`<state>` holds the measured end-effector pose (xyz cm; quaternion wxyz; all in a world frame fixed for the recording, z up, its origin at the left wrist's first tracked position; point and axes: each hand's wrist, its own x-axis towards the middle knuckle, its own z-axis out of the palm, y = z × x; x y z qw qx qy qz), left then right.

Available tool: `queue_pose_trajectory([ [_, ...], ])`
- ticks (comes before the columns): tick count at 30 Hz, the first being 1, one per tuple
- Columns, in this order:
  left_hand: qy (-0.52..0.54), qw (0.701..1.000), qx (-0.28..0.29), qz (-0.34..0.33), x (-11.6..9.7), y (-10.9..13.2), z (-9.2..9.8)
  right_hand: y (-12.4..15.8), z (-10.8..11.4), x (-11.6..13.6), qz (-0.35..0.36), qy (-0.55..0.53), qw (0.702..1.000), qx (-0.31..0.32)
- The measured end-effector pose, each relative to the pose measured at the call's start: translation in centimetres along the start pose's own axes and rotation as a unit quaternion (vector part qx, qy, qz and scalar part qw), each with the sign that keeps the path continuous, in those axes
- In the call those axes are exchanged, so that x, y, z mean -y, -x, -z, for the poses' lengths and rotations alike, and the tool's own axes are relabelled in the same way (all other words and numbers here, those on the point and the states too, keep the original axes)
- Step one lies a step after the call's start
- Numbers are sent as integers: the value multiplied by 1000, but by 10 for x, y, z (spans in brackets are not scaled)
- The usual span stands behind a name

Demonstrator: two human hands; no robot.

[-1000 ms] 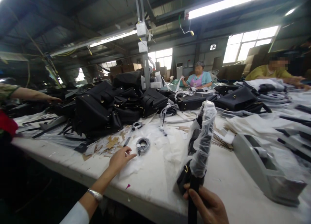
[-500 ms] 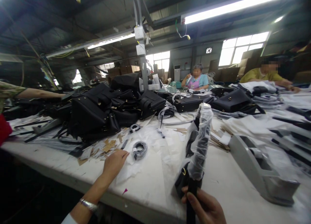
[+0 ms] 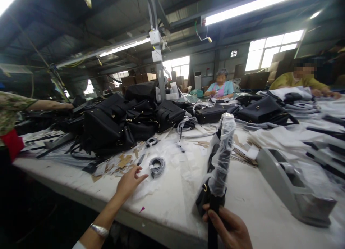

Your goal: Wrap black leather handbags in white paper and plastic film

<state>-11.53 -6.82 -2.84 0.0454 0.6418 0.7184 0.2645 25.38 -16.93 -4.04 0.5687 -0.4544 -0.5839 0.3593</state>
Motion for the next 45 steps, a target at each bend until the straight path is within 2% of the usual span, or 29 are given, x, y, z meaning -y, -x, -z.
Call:
queue_pose_trajectory([
  [4,-5,1000,7,-15,-4,-2,-4,0,1,0,-9,-4,1000,8],
  [11,-29,996,-82,-29,-13,-9,17,0,0,2,-16,-13,1000,19],
  [17,50,979,-192,-41,-24,-14,50,0,0,2,-21,-25,999,20],
  [20,104,965,-239,-9,-33,-4,65,0,0,0,-22,-25,999,21],
  [22,149,958,-245,4,-40,10,64,0,0,-2,-25,-24,999,22],
  [25,301,933,-196,41,-51,42,41,0,1,-7,-20,-16,999,25],
  [27,392,909,-117,82,-54,66,17,0,2,-10,-9,-8,999,35],
  [29,392,913,-37,106,-53,88,-5,0,3,-11,1,-2,999,49],
  [32,263,960,23,90,-49,108,-23,0,4,-10,6,0,999,51],
  [35,90,996,12,-16,-48,108,-22,0,4,-8,8,-4,999,45],
  [37,7,991,-15,-129,-53,102,-17,0,3,-8,8,-7,999,46],
  [39,-42,968,-6,-246,-63,98,-15,0,2,-8,7,-10,999,48],
  [40,-55,953,24,-297,-69,96,-15,0,2,-8,6,-12,999,50],
  [42,-57,915,120,-380,-82,96,-18,0,1,-7,4,-16,999,51],
  [44,-44,893,202,-399,-93,97,-24,1,2,-6,1,-19,998,52],
  [45,-41,895,223,-385,-97,97,-26,1,2,-5,-1,-20,998,53],
])
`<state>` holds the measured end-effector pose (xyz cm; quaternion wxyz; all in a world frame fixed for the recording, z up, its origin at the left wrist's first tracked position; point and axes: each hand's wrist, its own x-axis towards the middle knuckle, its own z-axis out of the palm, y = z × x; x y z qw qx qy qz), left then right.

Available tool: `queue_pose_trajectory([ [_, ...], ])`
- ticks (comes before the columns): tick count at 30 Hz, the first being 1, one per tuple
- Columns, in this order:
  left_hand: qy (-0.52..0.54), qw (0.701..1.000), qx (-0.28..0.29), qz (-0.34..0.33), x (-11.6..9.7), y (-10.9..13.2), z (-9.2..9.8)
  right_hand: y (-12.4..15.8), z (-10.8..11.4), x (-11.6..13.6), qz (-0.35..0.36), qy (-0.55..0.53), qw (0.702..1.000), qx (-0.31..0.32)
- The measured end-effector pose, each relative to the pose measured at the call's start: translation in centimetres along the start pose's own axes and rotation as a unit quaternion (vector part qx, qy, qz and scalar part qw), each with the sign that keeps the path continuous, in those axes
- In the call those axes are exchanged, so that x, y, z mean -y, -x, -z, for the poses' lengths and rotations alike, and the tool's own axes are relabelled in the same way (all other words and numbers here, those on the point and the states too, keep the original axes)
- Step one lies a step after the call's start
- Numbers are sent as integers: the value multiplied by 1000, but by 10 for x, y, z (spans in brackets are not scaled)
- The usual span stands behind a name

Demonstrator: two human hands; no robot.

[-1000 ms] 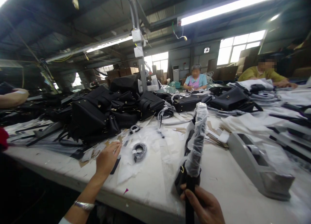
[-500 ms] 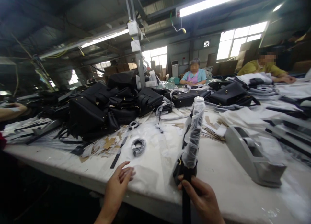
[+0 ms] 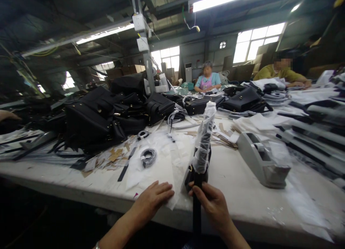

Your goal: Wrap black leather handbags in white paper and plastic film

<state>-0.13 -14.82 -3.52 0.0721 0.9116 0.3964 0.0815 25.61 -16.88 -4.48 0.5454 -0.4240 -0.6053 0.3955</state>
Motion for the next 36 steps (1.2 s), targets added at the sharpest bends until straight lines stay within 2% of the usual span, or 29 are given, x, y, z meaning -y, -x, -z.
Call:
queue_pose_trajectory([
  [4,7,996,-4,85,-5,-10,0,1,2,9,-38,-14,999,17],
  [9,32,991,-2,127,-6,-18,13,2,5,25,-99,59,991,67],
  [12,58,989,-25,137,-12,-12,22,5,7,29,-102,103,985,96],
  [14,128,978,-43,162,-18,-3,26,8,8,29,-96,101,984,108],
  [16,262,939,-54,215,-27,9,25,12,6,28,-105,85,985,112],
  [18,410,866,-72,275,-34,23,18,15,3,27,-130,62,983,113],
  [20,499,804,-95,309,-41,35,7,17,-1,28,-155,32,981,114],
  [22,541,771,-107,320,-46,45,-7,19,-4,29,-166,11,980,114],
  [26,553,750,-122,341,-56,54,-24,23,-8,35,-170,21,980,100],
  [30,554,737,-161,352,-64,57,-28,25,-13,41,-178,19,980,80],
  [36,583,717,-165,344,-69,59,-36,26,-21,42,-170,2,984,55],
])
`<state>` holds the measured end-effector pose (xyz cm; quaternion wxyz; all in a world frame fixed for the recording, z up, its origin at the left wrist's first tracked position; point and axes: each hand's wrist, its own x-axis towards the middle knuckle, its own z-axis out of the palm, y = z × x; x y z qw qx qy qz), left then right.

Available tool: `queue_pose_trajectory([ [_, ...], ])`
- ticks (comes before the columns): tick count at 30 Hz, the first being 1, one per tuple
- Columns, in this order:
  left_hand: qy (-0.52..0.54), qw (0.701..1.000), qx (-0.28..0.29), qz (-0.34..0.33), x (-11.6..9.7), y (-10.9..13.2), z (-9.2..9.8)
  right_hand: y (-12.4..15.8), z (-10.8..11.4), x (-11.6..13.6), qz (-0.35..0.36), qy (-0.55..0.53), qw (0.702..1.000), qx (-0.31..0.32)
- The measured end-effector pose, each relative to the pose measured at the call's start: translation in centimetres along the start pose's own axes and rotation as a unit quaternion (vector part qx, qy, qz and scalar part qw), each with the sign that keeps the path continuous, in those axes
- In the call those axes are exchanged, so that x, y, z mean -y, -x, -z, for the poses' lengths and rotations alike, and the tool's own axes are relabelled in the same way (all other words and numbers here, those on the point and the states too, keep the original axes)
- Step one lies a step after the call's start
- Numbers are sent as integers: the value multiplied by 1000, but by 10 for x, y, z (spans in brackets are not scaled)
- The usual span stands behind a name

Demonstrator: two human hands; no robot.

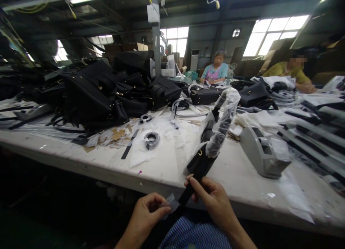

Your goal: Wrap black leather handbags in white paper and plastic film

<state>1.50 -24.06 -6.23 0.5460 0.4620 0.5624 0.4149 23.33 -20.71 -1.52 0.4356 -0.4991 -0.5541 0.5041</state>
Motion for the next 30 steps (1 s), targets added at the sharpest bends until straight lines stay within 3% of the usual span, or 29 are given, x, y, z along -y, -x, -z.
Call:
queue_pose_trajectory([
  [10,24,1000,11,-15,18,-2,-2,0,-5,4,4,-6,1000,-13],
  [30,-10,999,40,-7,1,-2,-10,-1,-5,3,13,-11,1000,-12],
])
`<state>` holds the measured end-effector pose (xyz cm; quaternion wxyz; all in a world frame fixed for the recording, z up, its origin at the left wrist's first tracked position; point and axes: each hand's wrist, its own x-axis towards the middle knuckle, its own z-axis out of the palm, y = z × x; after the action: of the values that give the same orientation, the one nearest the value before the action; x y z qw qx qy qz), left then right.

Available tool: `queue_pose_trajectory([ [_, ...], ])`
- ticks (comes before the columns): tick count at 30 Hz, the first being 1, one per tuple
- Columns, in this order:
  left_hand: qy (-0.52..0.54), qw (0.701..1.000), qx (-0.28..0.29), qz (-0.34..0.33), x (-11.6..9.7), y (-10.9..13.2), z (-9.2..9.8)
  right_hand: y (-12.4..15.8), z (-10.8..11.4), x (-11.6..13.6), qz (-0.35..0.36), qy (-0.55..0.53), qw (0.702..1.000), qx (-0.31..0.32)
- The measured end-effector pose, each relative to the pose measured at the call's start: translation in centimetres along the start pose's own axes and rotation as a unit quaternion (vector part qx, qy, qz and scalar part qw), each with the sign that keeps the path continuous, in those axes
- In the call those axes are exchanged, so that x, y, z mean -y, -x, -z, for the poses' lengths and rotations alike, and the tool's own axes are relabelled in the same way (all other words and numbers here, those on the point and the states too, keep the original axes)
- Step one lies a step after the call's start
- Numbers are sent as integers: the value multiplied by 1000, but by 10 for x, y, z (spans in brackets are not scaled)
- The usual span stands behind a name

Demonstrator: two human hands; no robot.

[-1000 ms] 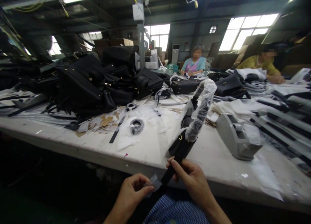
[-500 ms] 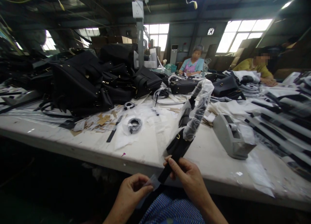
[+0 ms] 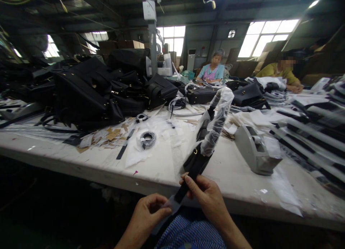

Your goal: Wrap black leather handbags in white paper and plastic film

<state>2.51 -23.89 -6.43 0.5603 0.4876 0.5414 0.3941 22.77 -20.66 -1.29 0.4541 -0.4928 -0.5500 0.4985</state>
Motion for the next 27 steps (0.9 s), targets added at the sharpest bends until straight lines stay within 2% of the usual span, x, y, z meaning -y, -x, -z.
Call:
queue_pose_trajectory([
  [6,57,998,18,0,-7,-5,-12,-1,3,-1,4,45,999,-7],
  [12,149,989,2,12,-22,-15,-35,-1,6,-1,76,73,994,-27],
  [20,178,983,-20,-22,-55,-42,-71,4,26,-8,39,26,993,-109],
  [27,196,976,-54,-73,-72,-52,-92,3,33,-9,22,15,992,-123],
])
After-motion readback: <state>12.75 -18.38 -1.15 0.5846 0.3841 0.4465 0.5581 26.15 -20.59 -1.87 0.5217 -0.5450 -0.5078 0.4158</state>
